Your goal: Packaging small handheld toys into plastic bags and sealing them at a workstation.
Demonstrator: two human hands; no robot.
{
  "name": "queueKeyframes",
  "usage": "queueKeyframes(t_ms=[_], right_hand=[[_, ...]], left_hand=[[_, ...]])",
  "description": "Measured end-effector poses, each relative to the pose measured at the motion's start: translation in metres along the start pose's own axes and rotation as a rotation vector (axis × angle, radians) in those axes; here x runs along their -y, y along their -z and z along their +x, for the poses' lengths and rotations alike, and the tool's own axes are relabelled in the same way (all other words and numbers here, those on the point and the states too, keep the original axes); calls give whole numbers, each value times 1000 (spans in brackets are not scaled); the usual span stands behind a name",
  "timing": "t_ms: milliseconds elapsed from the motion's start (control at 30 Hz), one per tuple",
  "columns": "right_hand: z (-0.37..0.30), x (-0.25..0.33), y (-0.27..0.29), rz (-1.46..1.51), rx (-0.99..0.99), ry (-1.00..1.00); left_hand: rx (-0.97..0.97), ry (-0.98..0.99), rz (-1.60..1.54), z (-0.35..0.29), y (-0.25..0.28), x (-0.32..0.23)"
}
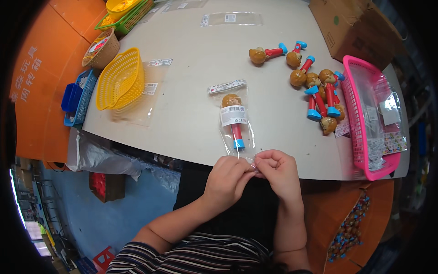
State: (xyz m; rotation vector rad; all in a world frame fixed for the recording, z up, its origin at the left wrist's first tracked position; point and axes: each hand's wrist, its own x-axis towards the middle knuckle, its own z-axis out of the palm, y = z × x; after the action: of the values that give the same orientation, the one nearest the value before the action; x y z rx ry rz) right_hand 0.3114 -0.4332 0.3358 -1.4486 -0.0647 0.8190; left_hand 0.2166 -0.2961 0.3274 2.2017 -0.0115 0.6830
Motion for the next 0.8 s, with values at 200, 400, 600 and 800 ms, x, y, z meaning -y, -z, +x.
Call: queueKeyframes(t_ms=[200, 400, 600, 800], right_hand=[[0, 2, -1, -17, -15, -20], [-1, 2, -2, -30, -9, -27], [-1, -2, -4, -16, -40, 13], [0, -1, -5, -47, -57, 25]], left_hand=[[5, -54, 84, -1, -2, 2], [-54, -105, 129, -3, -10, 0], [18, -48, 22, 0, -10, 1], [-9, 40, -68, -3, -7, 4]])
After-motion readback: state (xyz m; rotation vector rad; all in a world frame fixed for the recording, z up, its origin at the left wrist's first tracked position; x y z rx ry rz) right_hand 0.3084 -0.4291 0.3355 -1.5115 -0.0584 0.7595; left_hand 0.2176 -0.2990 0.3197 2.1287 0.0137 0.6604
